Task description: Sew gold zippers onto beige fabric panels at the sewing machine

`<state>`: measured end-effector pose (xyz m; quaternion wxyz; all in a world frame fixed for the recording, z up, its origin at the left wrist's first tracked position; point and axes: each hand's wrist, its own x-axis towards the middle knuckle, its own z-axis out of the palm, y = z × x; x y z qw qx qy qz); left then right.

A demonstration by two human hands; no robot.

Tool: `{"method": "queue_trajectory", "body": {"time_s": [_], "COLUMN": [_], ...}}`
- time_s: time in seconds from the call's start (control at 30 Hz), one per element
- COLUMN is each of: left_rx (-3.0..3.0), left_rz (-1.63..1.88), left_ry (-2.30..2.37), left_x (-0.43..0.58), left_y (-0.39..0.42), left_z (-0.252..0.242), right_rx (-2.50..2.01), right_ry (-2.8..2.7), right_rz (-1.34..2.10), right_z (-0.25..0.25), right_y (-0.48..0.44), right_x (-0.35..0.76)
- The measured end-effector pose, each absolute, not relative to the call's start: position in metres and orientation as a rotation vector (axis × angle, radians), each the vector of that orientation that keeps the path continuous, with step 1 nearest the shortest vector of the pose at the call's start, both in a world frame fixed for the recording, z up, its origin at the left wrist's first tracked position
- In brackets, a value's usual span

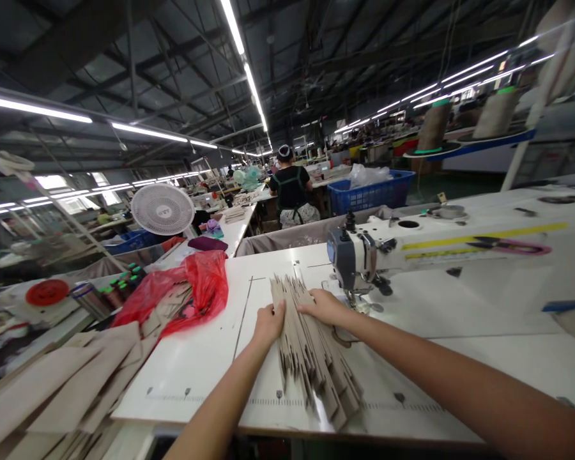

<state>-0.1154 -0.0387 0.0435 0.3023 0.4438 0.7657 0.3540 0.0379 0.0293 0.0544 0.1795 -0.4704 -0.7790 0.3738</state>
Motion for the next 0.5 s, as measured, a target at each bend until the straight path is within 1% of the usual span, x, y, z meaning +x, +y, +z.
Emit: {"method": "queue_trajectory", "body": {"time_s": [0.27, 0.5], "left_rx": [1.011, 1.001], "left_rz": [1.09, 1.102], "left_ry": [1.88, 1.692], "left_x": [-0.125, -0.132], "left_y": [-0.054, -0.054], "left_z": [0.034, 0.034], "right_rx": [-1.036, -1.284], "right_ry": [-2.253, -2.166], "right_rz": [1.228, 1.128], "right_z": [0.045, 0.043], "right_y": [0.018, 0.016], "right_x": [0.058, 0.046]}}
